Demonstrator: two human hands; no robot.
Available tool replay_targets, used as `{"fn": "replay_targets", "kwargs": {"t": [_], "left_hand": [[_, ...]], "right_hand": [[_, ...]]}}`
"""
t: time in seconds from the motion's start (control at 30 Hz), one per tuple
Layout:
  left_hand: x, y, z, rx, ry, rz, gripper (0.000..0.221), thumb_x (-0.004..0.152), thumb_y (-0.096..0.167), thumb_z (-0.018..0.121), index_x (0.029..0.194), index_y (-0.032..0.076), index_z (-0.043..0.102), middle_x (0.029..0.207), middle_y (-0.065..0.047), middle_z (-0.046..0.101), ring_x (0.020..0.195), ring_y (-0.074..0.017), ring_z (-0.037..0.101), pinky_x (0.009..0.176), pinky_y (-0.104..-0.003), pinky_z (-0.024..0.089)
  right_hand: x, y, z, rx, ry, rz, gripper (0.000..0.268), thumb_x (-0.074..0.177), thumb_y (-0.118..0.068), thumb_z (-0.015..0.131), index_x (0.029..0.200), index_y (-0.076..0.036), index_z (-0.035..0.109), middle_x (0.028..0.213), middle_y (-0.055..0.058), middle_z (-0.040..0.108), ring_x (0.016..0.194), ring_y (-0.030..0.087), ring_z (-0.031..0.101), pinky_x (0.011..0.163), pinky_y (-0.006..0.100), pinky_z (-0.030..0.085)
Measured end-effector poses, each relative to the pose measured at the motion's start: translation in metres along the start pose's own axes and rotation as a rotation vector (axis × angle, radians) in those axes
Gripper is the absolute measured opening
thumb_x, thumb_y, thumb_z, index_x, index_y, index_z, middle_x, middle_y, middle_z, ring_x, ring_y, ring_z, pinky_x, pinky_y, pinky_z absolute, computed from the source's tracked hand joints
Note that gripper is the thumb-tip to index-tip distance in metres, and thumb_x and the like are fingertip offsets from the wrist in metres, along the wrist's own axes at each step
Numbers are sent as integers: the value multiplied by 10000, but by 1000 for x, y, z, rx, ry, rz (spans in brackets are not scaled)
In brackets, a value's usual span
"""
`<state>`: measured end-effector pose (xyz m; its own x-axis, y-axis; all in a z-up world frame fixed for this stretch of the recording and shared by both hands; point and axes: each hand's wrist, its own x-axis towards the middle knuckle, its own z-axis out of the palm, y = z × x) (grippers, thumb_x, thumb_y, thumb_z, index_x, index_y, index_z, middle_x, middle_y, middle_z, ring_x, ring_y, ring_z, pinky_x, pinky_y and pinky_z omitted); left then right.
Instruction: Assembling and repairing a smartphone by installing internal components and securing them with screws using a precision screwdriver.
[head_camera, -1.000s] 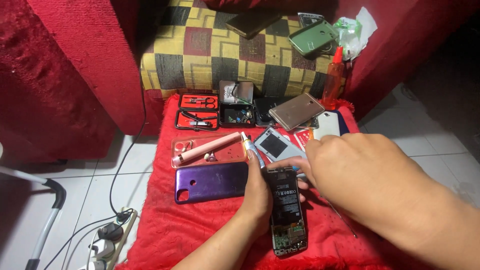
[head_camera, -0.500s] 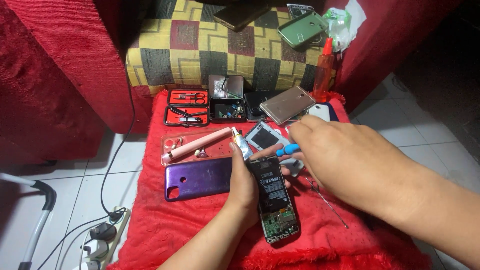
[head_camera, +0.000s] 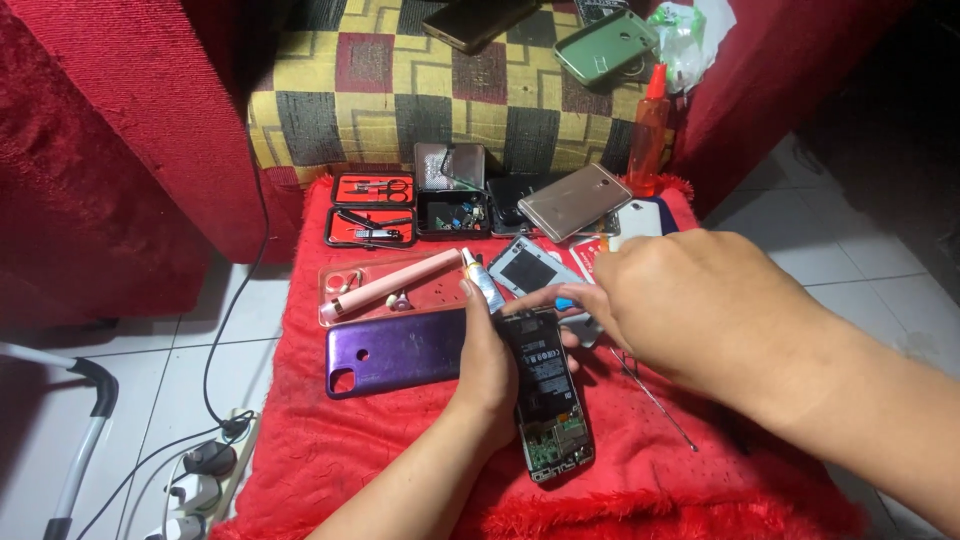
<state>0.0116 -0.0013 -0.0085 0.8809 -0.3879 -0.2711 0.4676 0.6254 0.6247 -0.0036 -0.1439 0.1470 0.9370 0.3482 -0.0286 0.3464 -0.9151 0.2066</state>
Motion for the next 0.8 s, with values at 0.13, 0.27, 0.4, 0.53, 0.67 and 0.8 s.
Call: {"fn": "replay_targets", "kwargs": {"t": [0.13,0.27,0.4,0.53,0.67,0.8], "left_hand": [[4,-5,-2,-4,-29,-11,1075,926,802,96,1387,-5,638,826,-136,697,587,-178,643,521,-273,509],[1,-2,2,53,11,-7,1101,886,817,115,1422,3,627,798,-115,692,604,-169,648,548,-272,516],[3,-3,1,-3,22,-5,1080,890,812,141,1350,-41,617,934,-184,691,648,-193,647,557,-298,534],[1,-3,3,39,1,-14,1111,858,820,135,1374,-41,612,1033,-189,722,645,-181,644,563,-287,537],[1,-4,-1,39,-3,-29,1063,914,798,123,1386,5,649,853,-139,699,603,-184,635,544,-284,510],[4,-8,-3,45,-36,6,1070,885,815,174,1397,-38,568,790,-142,686,595,-186,656,549,-276,533]], "right_hand": [[1,5,0,-9,8,-42,311,923,-408,643,926,-97,662,932,55,715,700,327,739,622,446,624],[2,1,-5,-11,-103,78,349,952,-450,583,935,-124,704,867,112,752,717,385,746,653,492,616],[3,1,-7,6,-71,32,360,942,-457,622,891,-107,686,911,77,730,697,350,748,639,468,617],[0,9,-3,-11,-28,-40,265,896,-350,671,955,-96,621,950,71,697,687,343,746,613,463,619],[0,5,-1,-61,-41,-11,353,937,-476,632,928,-128,690,815,87,741,642,356,740,608,473,609],[0,6,-1,9,45,-104,229,889,-331,673,938,-113,625,934,46,702,695,331,738,589,462,613]]}}
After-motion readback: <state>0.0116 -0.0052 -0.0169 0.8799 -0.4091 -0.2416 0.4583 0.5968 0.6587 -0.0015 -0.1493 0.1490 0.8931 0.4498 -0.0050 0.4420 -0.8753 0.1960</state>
